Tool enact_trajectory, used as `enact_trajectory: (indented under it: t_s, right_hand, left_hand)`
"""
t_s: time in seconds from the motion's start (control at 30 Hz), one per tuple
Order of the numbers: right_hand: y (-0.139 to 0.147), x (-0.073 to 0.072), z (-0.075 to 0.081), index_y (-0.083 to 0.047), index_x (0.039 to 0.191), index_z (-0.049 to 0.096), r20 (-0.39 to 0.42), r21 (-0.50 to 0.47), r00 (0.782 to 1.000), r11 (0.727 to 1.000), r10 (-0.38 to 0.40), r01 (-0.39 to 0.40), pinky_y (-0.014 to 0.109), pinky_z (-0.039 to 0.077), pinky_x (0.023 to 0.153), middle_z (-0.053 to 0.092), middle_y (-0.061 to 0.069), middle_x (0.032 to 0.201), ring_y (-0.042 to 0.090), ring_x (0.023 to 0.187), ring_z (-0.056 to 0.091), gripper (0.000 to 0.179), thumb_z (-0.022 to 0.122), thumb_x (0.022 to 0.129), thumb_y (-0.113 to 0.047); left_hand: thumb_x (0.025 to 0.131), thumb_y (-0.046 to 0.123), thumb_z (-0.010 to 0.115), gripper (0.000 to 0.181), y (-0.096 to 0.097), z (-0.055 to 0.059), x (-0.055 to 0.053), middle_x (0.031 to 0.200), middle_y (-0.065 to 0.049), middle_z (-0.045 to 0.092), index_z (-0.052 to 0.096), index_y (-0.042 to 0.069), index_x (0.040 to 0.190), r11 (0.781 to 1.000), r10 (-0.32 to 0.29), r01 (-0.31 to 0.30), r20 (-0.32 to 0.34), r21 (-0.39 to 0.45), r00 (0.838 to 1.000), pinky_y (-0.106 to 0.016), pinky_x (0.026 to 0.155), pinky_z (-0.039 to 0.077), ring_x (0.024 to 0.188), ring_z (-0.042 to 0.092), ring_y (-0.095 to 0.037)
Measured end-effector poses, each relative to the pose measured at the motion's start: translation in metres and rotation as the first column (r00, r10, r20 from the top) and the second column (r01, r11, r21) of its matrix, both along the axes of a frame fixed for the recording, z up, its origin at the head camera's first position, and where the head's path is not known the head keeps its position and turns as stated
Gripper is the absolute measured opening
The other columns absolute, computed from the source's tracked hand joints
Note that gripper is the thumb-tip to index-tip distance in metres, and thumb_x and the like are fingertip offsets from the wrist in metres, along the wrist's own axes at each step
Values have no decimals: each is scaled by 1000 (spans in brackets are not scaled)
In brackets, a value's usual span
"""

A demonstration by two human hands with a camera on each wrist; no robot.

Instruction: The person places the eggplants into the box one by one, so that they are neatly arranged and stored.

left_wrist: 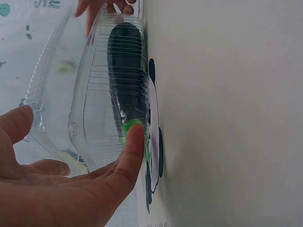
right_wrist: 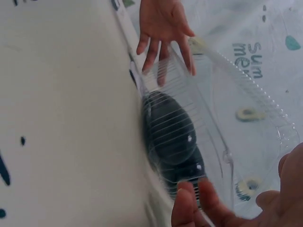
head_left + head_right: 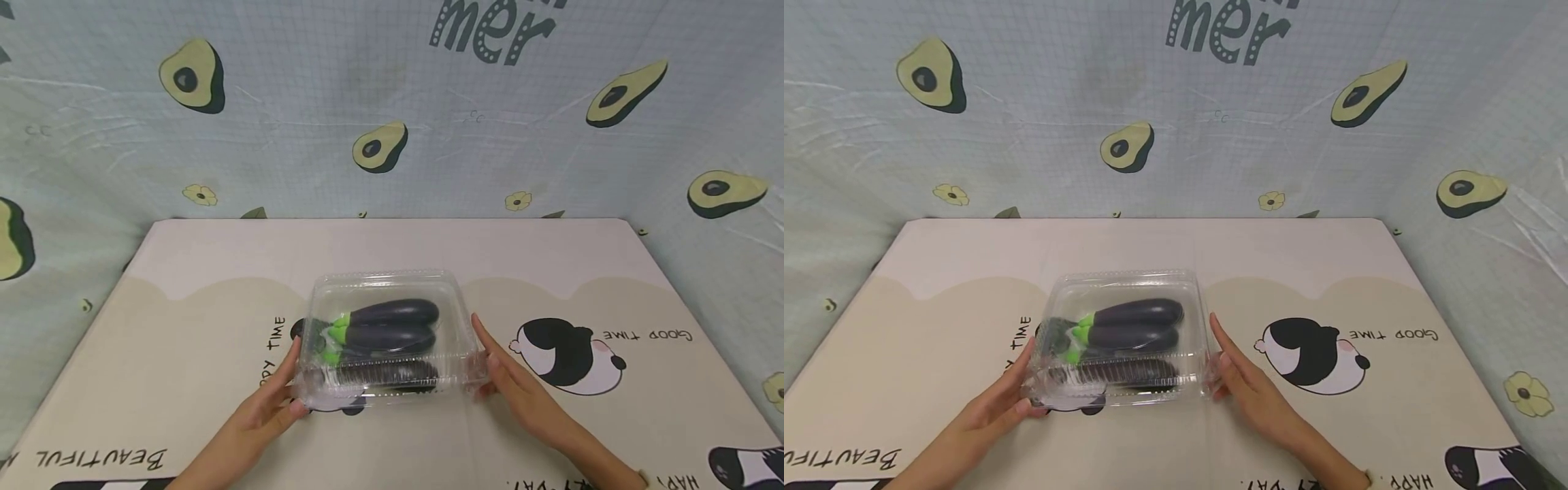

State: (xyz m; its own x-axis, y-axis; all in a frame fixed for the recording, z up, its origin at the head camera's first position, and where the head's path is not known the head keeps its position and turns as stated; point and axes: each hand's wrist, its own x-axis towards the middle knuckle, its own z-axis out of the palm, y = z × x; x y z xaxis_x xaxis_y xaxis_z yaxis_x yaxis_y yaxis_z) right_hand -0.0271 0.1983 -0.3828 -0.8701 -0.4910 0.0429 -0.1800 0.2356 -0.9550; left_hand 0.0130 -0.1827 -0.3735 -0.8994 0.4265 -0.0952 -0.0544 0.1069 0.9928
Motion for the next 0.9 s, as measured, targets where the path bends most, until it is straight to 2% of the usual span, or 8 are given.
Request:
enact_trajectory:
  t_s: [0.13, 0.2, 0.37, 0.5, 0.6, 0.67, 0.8, 0.9]
  right_hand:
    - [1, 0, -4, -22, 155, 8, 57, -80, 997, 996, 53, -48, 34, 53, 75, 54, 20, 96, 31, 76, 61, 52, 17, 106, -9]
    - [1, 0, -5, -20, 155, 8, 80, -105, 994, 993, 68, -60, 35, 53, 73, 56, 21, 90, 32, 77, 61, 52, 18, 106, -8]
    - [0, 1, -8, -17, 155, 7, 97, -116, 992, 991, 81, -69, 34, 54, 71, 62, 19, 82, 28, 76, 63, 60, 35, 103, -4]
    - [0, 0, -10, -16, 155, 5, 115, -164, 987, 982, 110, -90, 33, 53, 72, 61, 21, 76, 28, 73, 61, 67, 41, 101, -1]
    - [0, 1, -10, -18, 155, 6, 132, -180, 985, 980, 111, -86, 30, 51, 73, 60, 21, 72, 28, 68, 60, 67, 42, 101, -2]
    - [0, 1, -9, -18, 155, 7, 138, -185, 985, 979, 108, -81, 29, 50, 72, 59, 19, 70, 28, 65, 58, 68, 43, 100, -2]
    - [-1, 2, -9, -17, 155, 7, 128, -193, 987, 978, 100, -74, 31, 50, 66, 57, 18, 66, 26, 60, 54, 69, 45, 99, -1]
    - [-1, 2, -10, -16, 155, 8, 122, -197, 988, 978, 93, -68, 32, 50, 62, 56, 18, 65, 26, 58, 53, 70, 46, 99, 1]
  left_hand:
    - [101, 5, 45, 71, -1, -4, 1, 155, -22, 9, 5, 27, 155, 1000, -15, 15, -10, 2, 1000, -28, 91, 48, 118, 50, -14]
    - [101, 5, 44, 71, -1, -6, 1, 153, -27, 13, 4, 25, 155, 1000, -22, 22, -11, 7, 1000, -28, 90, 48, 113, 53, -17]
    - [100, 2, 43, 71, 0, -10, 1, 148, -32, 18, 2, 21, 155, 998, -26, 27, -6, 49, 1000, -31, 88, 50, 110, 56, -21]
    - [100, 3, 45, 67, 3, -11, 3, 135, -32, 35, 12, 20, 155, 998, 58, -58, -25, 9, 998, -32, 83, 53, 97, 62, -24]
    - [99, 3, 48, 62, 5, -12, 3, 115, -26, 49, 22, 16, 154, 991, 135, -136, -56, -13, 989, -33, 78, 54, 85, 64, -25]
    - [98, 3, 49, 60, 7, -13, 2, 102, -25, 55, 24, 12, 152, 987, 158, -158, -70, 5, 985, -33, 75, 55, 80, 64, -26]
    - [98, 4, 50, 60, 9, -14, 1, 84, -19, 63, 23, 12, 152, 983, 170, -168, -21, 70, 985, -31, 73, 54, 75, 64, -23]
    - [98, 4, 49, 60, 11, -14, 1, 79, -16, 64, 21, 11, 151, 977, 181, -180, 5, 113, 984, -31, 72, 54, 71, 64, -22]
